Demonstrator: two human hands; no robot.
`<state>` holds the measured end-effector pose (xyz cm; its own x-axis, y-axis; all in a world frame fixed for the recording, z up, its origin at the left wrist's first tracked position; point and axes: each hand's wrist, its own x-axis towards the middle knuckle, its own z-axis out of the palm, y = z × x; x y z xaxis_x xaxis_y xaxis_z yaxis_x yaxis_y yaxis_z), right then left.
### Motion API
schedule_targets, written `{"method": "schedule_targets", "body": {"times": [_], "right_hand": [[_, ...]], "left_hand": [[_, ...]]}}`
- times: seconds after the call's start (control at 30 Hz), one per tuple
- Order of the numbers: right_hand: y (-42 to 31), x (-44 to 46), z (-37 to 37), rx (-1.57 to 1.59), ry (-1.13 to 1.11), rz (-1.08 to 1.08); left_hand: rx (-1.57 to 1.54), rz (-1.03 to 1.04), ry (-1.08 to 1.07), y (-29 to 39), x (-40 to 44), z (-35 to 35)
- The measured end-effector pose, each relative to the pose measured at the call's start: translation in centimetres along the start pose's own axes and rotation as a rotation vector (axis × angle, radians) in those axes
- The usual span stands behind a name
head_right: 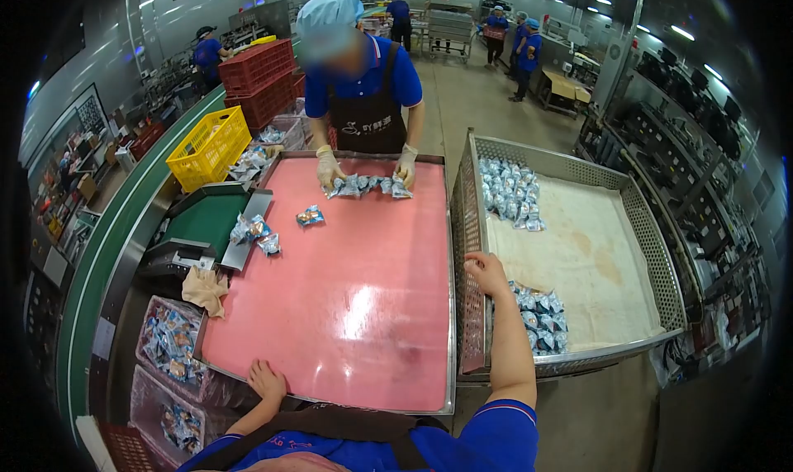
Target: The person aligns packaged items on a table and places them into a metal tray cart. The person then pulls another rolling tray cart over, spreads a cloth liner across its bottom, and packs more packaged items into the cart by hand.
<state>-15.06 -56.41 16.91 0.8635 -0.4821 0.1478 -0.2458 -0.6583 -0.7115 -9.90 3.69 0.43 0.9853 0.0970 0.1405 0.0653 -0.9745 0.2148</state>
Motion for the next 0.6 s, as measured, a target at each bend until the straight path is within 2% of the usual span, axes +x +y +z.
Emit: {"method": "schedule_targets", "body": {"times": [0.27, 0.37, 0.53, 0.6], "right_hand": [[0.3, 0.3, 0.1, 0.067, -0.036, 0.065], [0.2, 0.3, 0.1, 0.161, -0.031, 0.133], [4.6, 1.4, 1.1, 0.430, -0.026, 0.074], [1.1, 0.4, 1.0, 0.446, -0.080, 0.159]], "left_hand": [[-0.025, -0.011, -0.014, -0.1, 0.1, 0.0], [-0.053, -0.007, -0.011, -0.3, 0.0, 0.2], [-0.031, -0.063, -0.064, 0.7, 0.3, -1.1], [-0.013, -0.077, -0.108, 0.5, 0.5, -1.1]]}}
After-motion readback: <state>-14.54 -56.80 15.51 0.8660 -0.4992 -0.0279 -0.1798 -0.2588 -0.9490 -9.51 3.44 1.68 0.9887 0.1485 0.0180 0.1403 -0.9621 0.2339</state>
